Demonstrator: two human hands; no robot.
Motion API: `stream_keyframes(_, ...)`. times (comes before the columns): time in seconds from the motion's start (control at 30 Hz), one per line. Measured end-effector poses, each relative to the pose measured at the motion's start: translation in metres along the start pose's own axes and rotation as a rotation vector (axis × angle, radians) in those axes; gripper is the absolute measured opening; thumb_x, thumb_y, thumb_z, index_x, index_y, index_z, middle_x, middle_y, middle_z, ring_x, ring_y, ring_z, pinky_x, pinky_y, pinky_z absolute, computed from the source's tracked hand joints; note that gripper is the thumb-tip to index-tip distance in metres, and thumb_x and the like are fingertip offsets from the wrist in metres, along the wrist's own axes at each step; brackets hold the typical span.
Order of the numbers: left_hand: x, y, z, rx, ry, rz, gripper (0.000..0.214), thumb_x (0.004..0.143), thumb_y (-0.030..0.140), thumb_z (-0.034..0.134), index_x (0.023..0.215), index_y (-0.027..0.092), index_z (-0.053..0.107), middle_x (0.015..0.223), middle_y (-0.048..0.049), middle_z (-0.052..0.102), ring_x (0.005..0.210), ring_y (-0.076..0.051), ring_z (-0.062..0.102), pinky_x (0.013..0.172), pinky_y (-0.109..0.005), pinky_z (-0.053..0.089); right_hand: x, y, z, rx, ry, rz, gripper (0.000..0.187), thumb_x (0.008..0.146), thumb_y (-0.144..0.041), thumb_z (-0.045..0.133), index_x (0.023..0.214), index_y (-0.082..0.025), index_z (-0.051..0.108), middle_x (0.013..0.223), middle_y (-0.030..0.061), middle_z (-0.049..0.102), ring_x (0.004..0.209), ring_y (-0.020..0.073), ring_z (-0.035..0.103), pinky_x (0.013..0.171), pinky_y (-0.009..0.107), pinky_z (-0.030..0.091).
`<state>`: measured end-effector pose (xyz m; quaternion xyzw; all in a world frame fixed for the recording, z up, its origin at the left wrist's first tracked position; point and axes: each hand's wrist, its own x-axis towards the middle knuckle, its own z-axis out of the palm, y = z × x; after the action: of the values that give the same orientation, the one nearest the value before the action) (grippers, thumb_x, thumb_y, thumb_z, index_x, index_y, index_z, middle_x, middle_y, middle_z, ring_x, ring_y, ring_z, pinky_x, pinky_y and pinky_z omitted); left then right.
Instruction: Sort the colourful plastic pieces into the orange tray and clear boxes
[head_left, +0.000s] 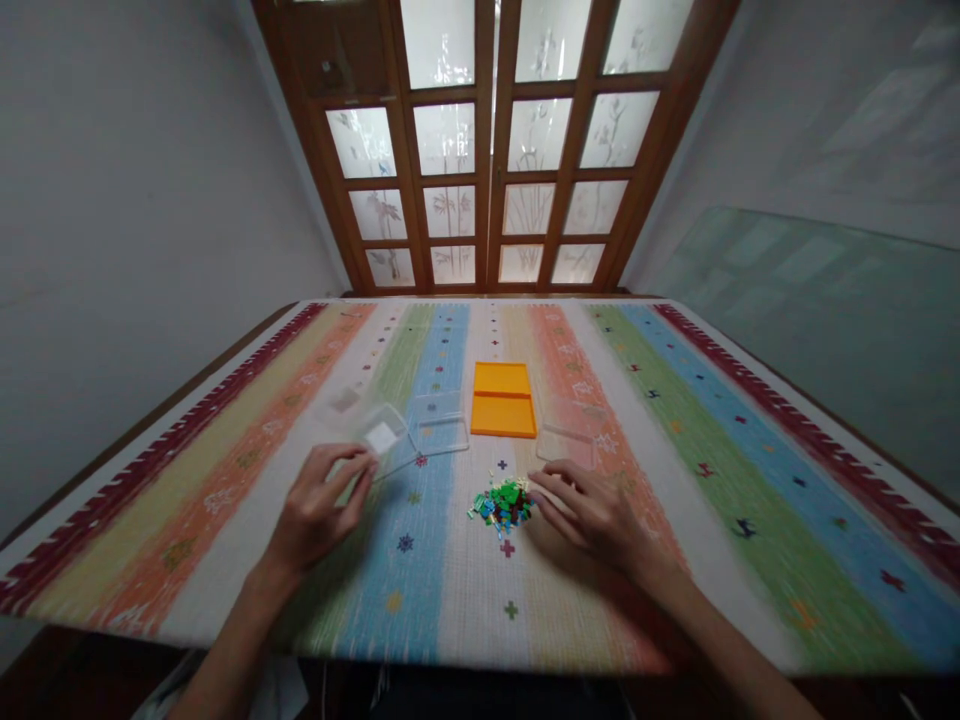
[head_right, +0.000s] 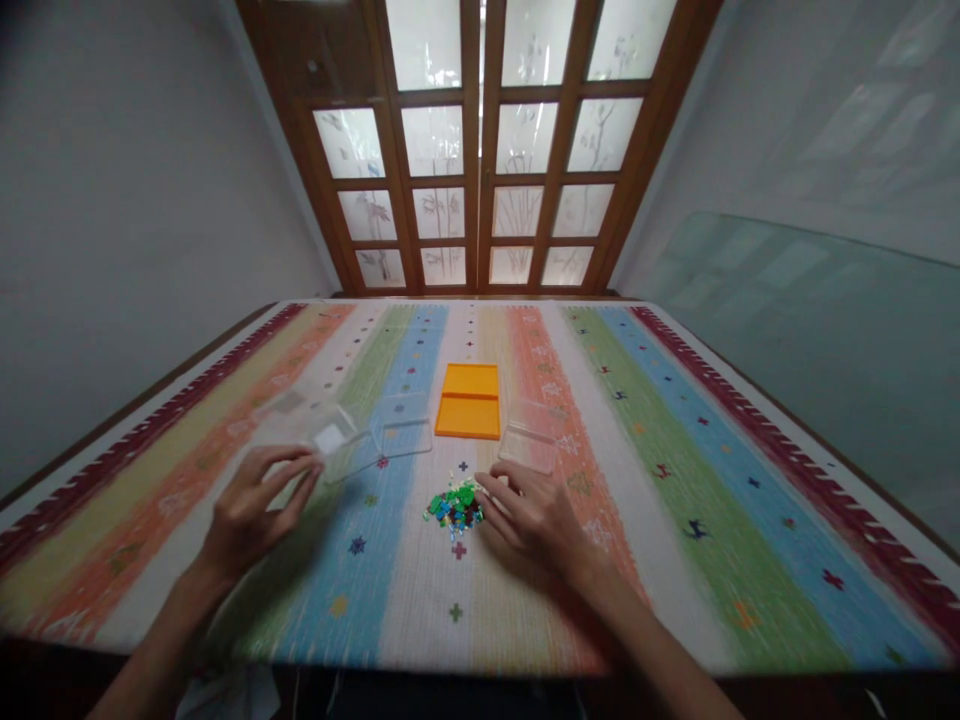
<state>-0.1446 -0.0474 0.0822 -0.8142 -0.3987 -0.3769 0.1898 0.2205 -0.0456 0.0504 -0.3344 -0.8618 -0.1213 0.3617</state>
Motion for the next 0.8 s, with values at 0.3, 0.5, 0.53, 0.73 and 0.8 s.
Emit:
stream_keyframes(0.3, 0.001, 0.103, 0.057, -0.558, -0.184, 0.175, 0.026, 0.095, 0.002, 0.05, 0.116, 0.013, 0.061, 0.1, -0.0128, 0.069, 0.093, -0.021, 0.066, 0.082, -0.032, 0.06, -0.011, -0.038, -0.004, -0.003, 0.037, -0.098, 0.018, 0.099, -0.016, 0.053, 0.11, -0.015, 0.066, 0.092, 0.0113, 0.074, 0.078, 0.0178, 0.069, 0.066, 0.027, 0.054)
stream_keyframes(0.5, 0.001, 0.118, 0.073, -0.563, -0.219, 0.219, 0.046, 0.096, 0.004, 0.05, 0.14, 0.015, 0.053, 0.121, -0.0179, 0.065, 0.115, -0.025, 0.064, 0.093, -0.039, 0.06, -0.039, -0.035, -0.016, -0.034, -0.034, 0.03, 0.019, 0.1, -0.014, 0.05, 0.107, -0.017, 0.068, 0.076, 0.0049, 0.069, 0.062, 0.0147, 0.062, 0.056, 0.025, 0.048)
stream_keyframes(0.53, 0.001, 0.118, 0.074, -0.554, -0.199, 0.212, 0.048, 0.096, 0.005, 0.05, 0.143, 0.016, 0.051, 0.123, -0.0179, 0.064, 0.117, -0.025, 0.064, 0.095, -0.039, 0.06, -0.043, -0.03, -0.02, -0.043, -0.025, 0.071, 0.018, 0.1, -0.015, 0.051, 0.107, -0.018, 0.068, 0.077, 0.0051, 0.069, 0.063, 0.0147, 0.062, 0.057, 0.025, 0.048)
stream_keyframes(0.73, 0.002, 0.094, 0.066, -0.429, -0.095, 0.017, 0.037, 0.099, 0.012, 0.054, 0.135, 0.022, 0.058, 0.109, -0.01, 0.064, 0.098, -0.02, 0.067, 0.089, -0.033, 0.06, -0.072, 0.02, -0.039, -0.13, -0.054, 0.379, 0.024, 0.102, -0.018, 0.048, 0.096, -0.019, 0.071, 0.085, 0.007, 0.067, 0.073, 0.0171, 0.065, 0.068, 0.028, 0.051)
stream_keyframes(0.8, -0.002, 0.078, 0.063, -0.372, -0.065, -0.067, 0.029, 0.099, 0.015, 0.055, 0.126, 0.022, 0.062, 0.106, -0.0083, 0.064, 0.096, -0.02, 0.068, 0.088, -0.033, 0.06, -0.081, 0.034, -0.039, -0.17, -0.11, 0.447, 0.027, 0.102, -0.02, 0.047, 0.089, -0.018, 0.07, 0.082, 0.0066, 0.065, 0.069, 0.0165, 0.062, 0.066, 0.028, 0.05)
